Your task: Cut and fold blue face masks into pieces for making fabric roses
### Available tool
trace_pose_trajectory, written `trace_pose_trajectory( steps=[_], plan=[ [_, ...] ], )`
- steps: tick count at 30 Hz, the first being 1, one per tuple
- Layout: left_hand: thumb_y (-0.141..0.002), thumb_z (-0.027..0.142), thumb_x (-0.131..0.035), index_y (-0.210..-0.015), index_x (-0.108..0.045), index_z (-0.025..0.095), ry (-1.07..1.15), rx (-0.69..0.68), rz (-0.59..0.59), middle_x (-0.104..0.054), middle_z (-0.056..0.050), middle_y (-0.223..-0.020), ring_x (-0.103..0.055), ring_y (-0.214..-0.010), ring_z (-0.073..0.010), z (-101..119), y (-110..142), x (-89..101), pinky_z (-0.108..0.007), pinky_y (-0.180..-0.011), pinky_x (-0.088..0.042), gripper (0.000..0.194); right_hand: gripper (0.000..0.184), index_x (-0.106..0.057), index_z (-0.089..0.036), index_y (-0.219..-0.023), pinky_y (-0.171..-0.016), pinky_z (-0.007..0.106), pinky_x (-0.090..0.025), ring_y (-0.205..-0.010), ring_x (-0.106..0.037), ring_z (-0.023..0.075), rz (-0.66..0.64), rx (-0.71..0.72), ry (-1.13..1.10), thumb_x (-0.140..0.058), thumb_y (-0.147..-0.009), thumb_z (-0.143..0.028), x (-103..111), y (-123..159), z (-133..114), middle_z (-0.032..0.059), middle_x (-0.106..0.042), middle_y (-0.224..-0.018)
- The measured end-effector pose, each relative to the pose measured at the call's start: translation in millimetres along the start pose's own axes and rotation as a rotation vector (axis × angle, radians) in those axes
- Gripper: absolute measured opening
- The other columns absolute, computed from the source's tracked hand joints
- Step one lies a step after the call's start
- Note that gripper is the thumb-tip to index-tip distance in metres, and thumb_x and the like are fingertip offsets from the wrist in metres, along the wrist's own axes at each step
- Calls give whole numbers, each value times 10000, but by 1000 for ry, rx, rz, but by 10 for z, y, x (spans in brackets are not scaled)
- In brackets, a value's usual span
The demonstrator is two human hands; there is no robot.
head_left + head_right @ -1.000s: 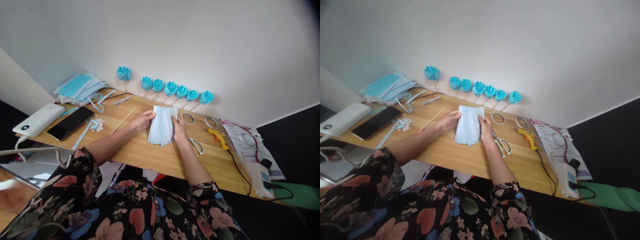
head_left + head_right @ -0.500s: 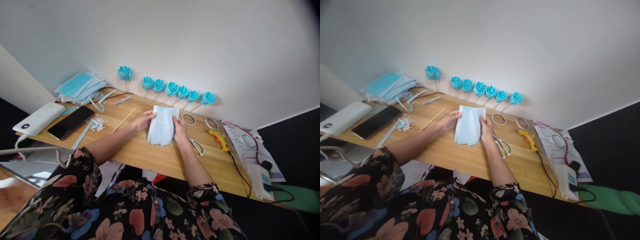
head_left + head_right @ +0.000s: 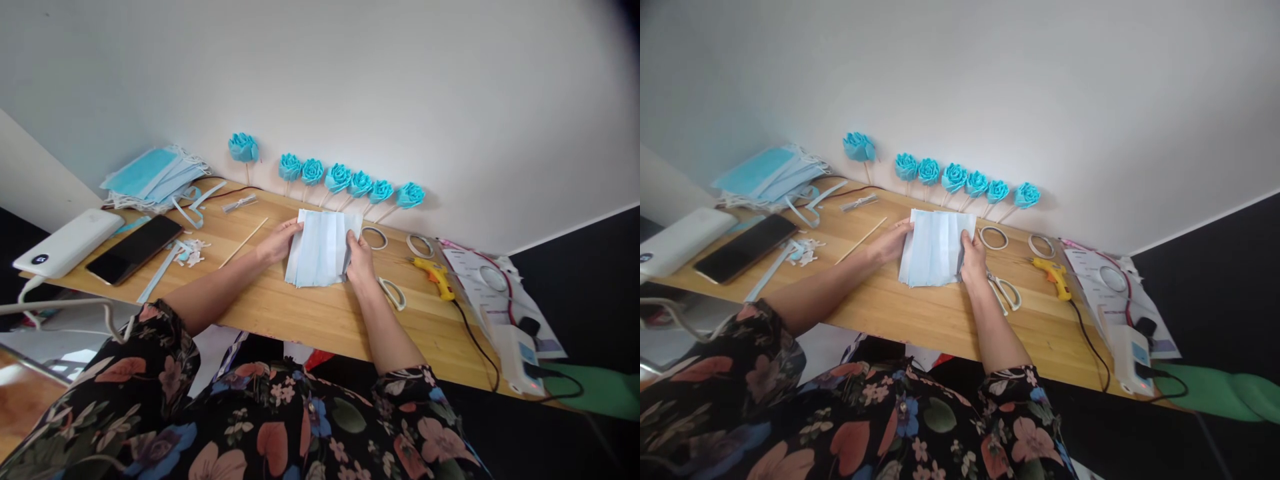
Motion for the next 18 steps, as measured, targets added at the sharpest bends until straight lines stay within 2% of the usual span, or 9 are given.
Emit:
trace_pose_trajectory(
  steps=[5, 8, 12, 16, 18],
  plan=[
    [-699, 381, -801, -921, -712, 165, -38, -59, 130, -736, -40, -861, -647, -795, -186, 52, 22, 72, -263, -666, -449, 322, 426, -689, -233, -912, -744, 315, -590, -783, -709, 188, -163, -91, 6, -863, -617, -487, -172, 119, -25, -14, -786, -872],
    [-730, 371, -783, -940, -690, 162, -16, -117, 164, -725, -33, -873, -633, -787, -167, 90, 26, 82, -259, -685, -463, 311, 436, -707, -231, -932, -700, 299, -565, -744, -691, 181, -262, -88, 33, -874, -611, -474, -275, 221, -80, -13, -778, -858],
    [-739, 402, -804, -962, -662, 170, 22, -101, 152, -704, -21, -850, -609, -712, -141, 90, 47, 41, -260, -665, -473, 352, 354, -708, -225, -877, -705, 291, -531, -762, -668, 183, -201, 13, 108, -844, -652, -461, -272, 282, -181, -17, -754, -820],
    [-707, 427, -839, -1026, -671, 186, 19, -74, 116, -715, -30, -922, -628, -730, -146, 91, 102, -30, -263, -663, -495, 434, 271, -719, -227, -882, -850, 293, -508, -957, -662, 190, -132, 147, 113, -805, -693, -402, -259, 300, -317, 3, -755, -989],
    [-698, 420, -848, -1058, -673, 190, 0, -66, 84, -719, -40, -966, -643, -765, -157, 91, 126, -75, -269, -679, -505, 461, 266, -722, -229, -895, -859, 286, -500, -949, -655, 176, -134, 150, 85, -803, -696, -385, -266, 301, -334, 2, -749, -1016]
  ],
)
Point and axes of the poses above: each hand's wrist, its own y-axis away from the middle knuckle, its own x-axis out of the back of the hand, z = x × y, the point moved 7 cm from there along -y, towards the middle knuckle
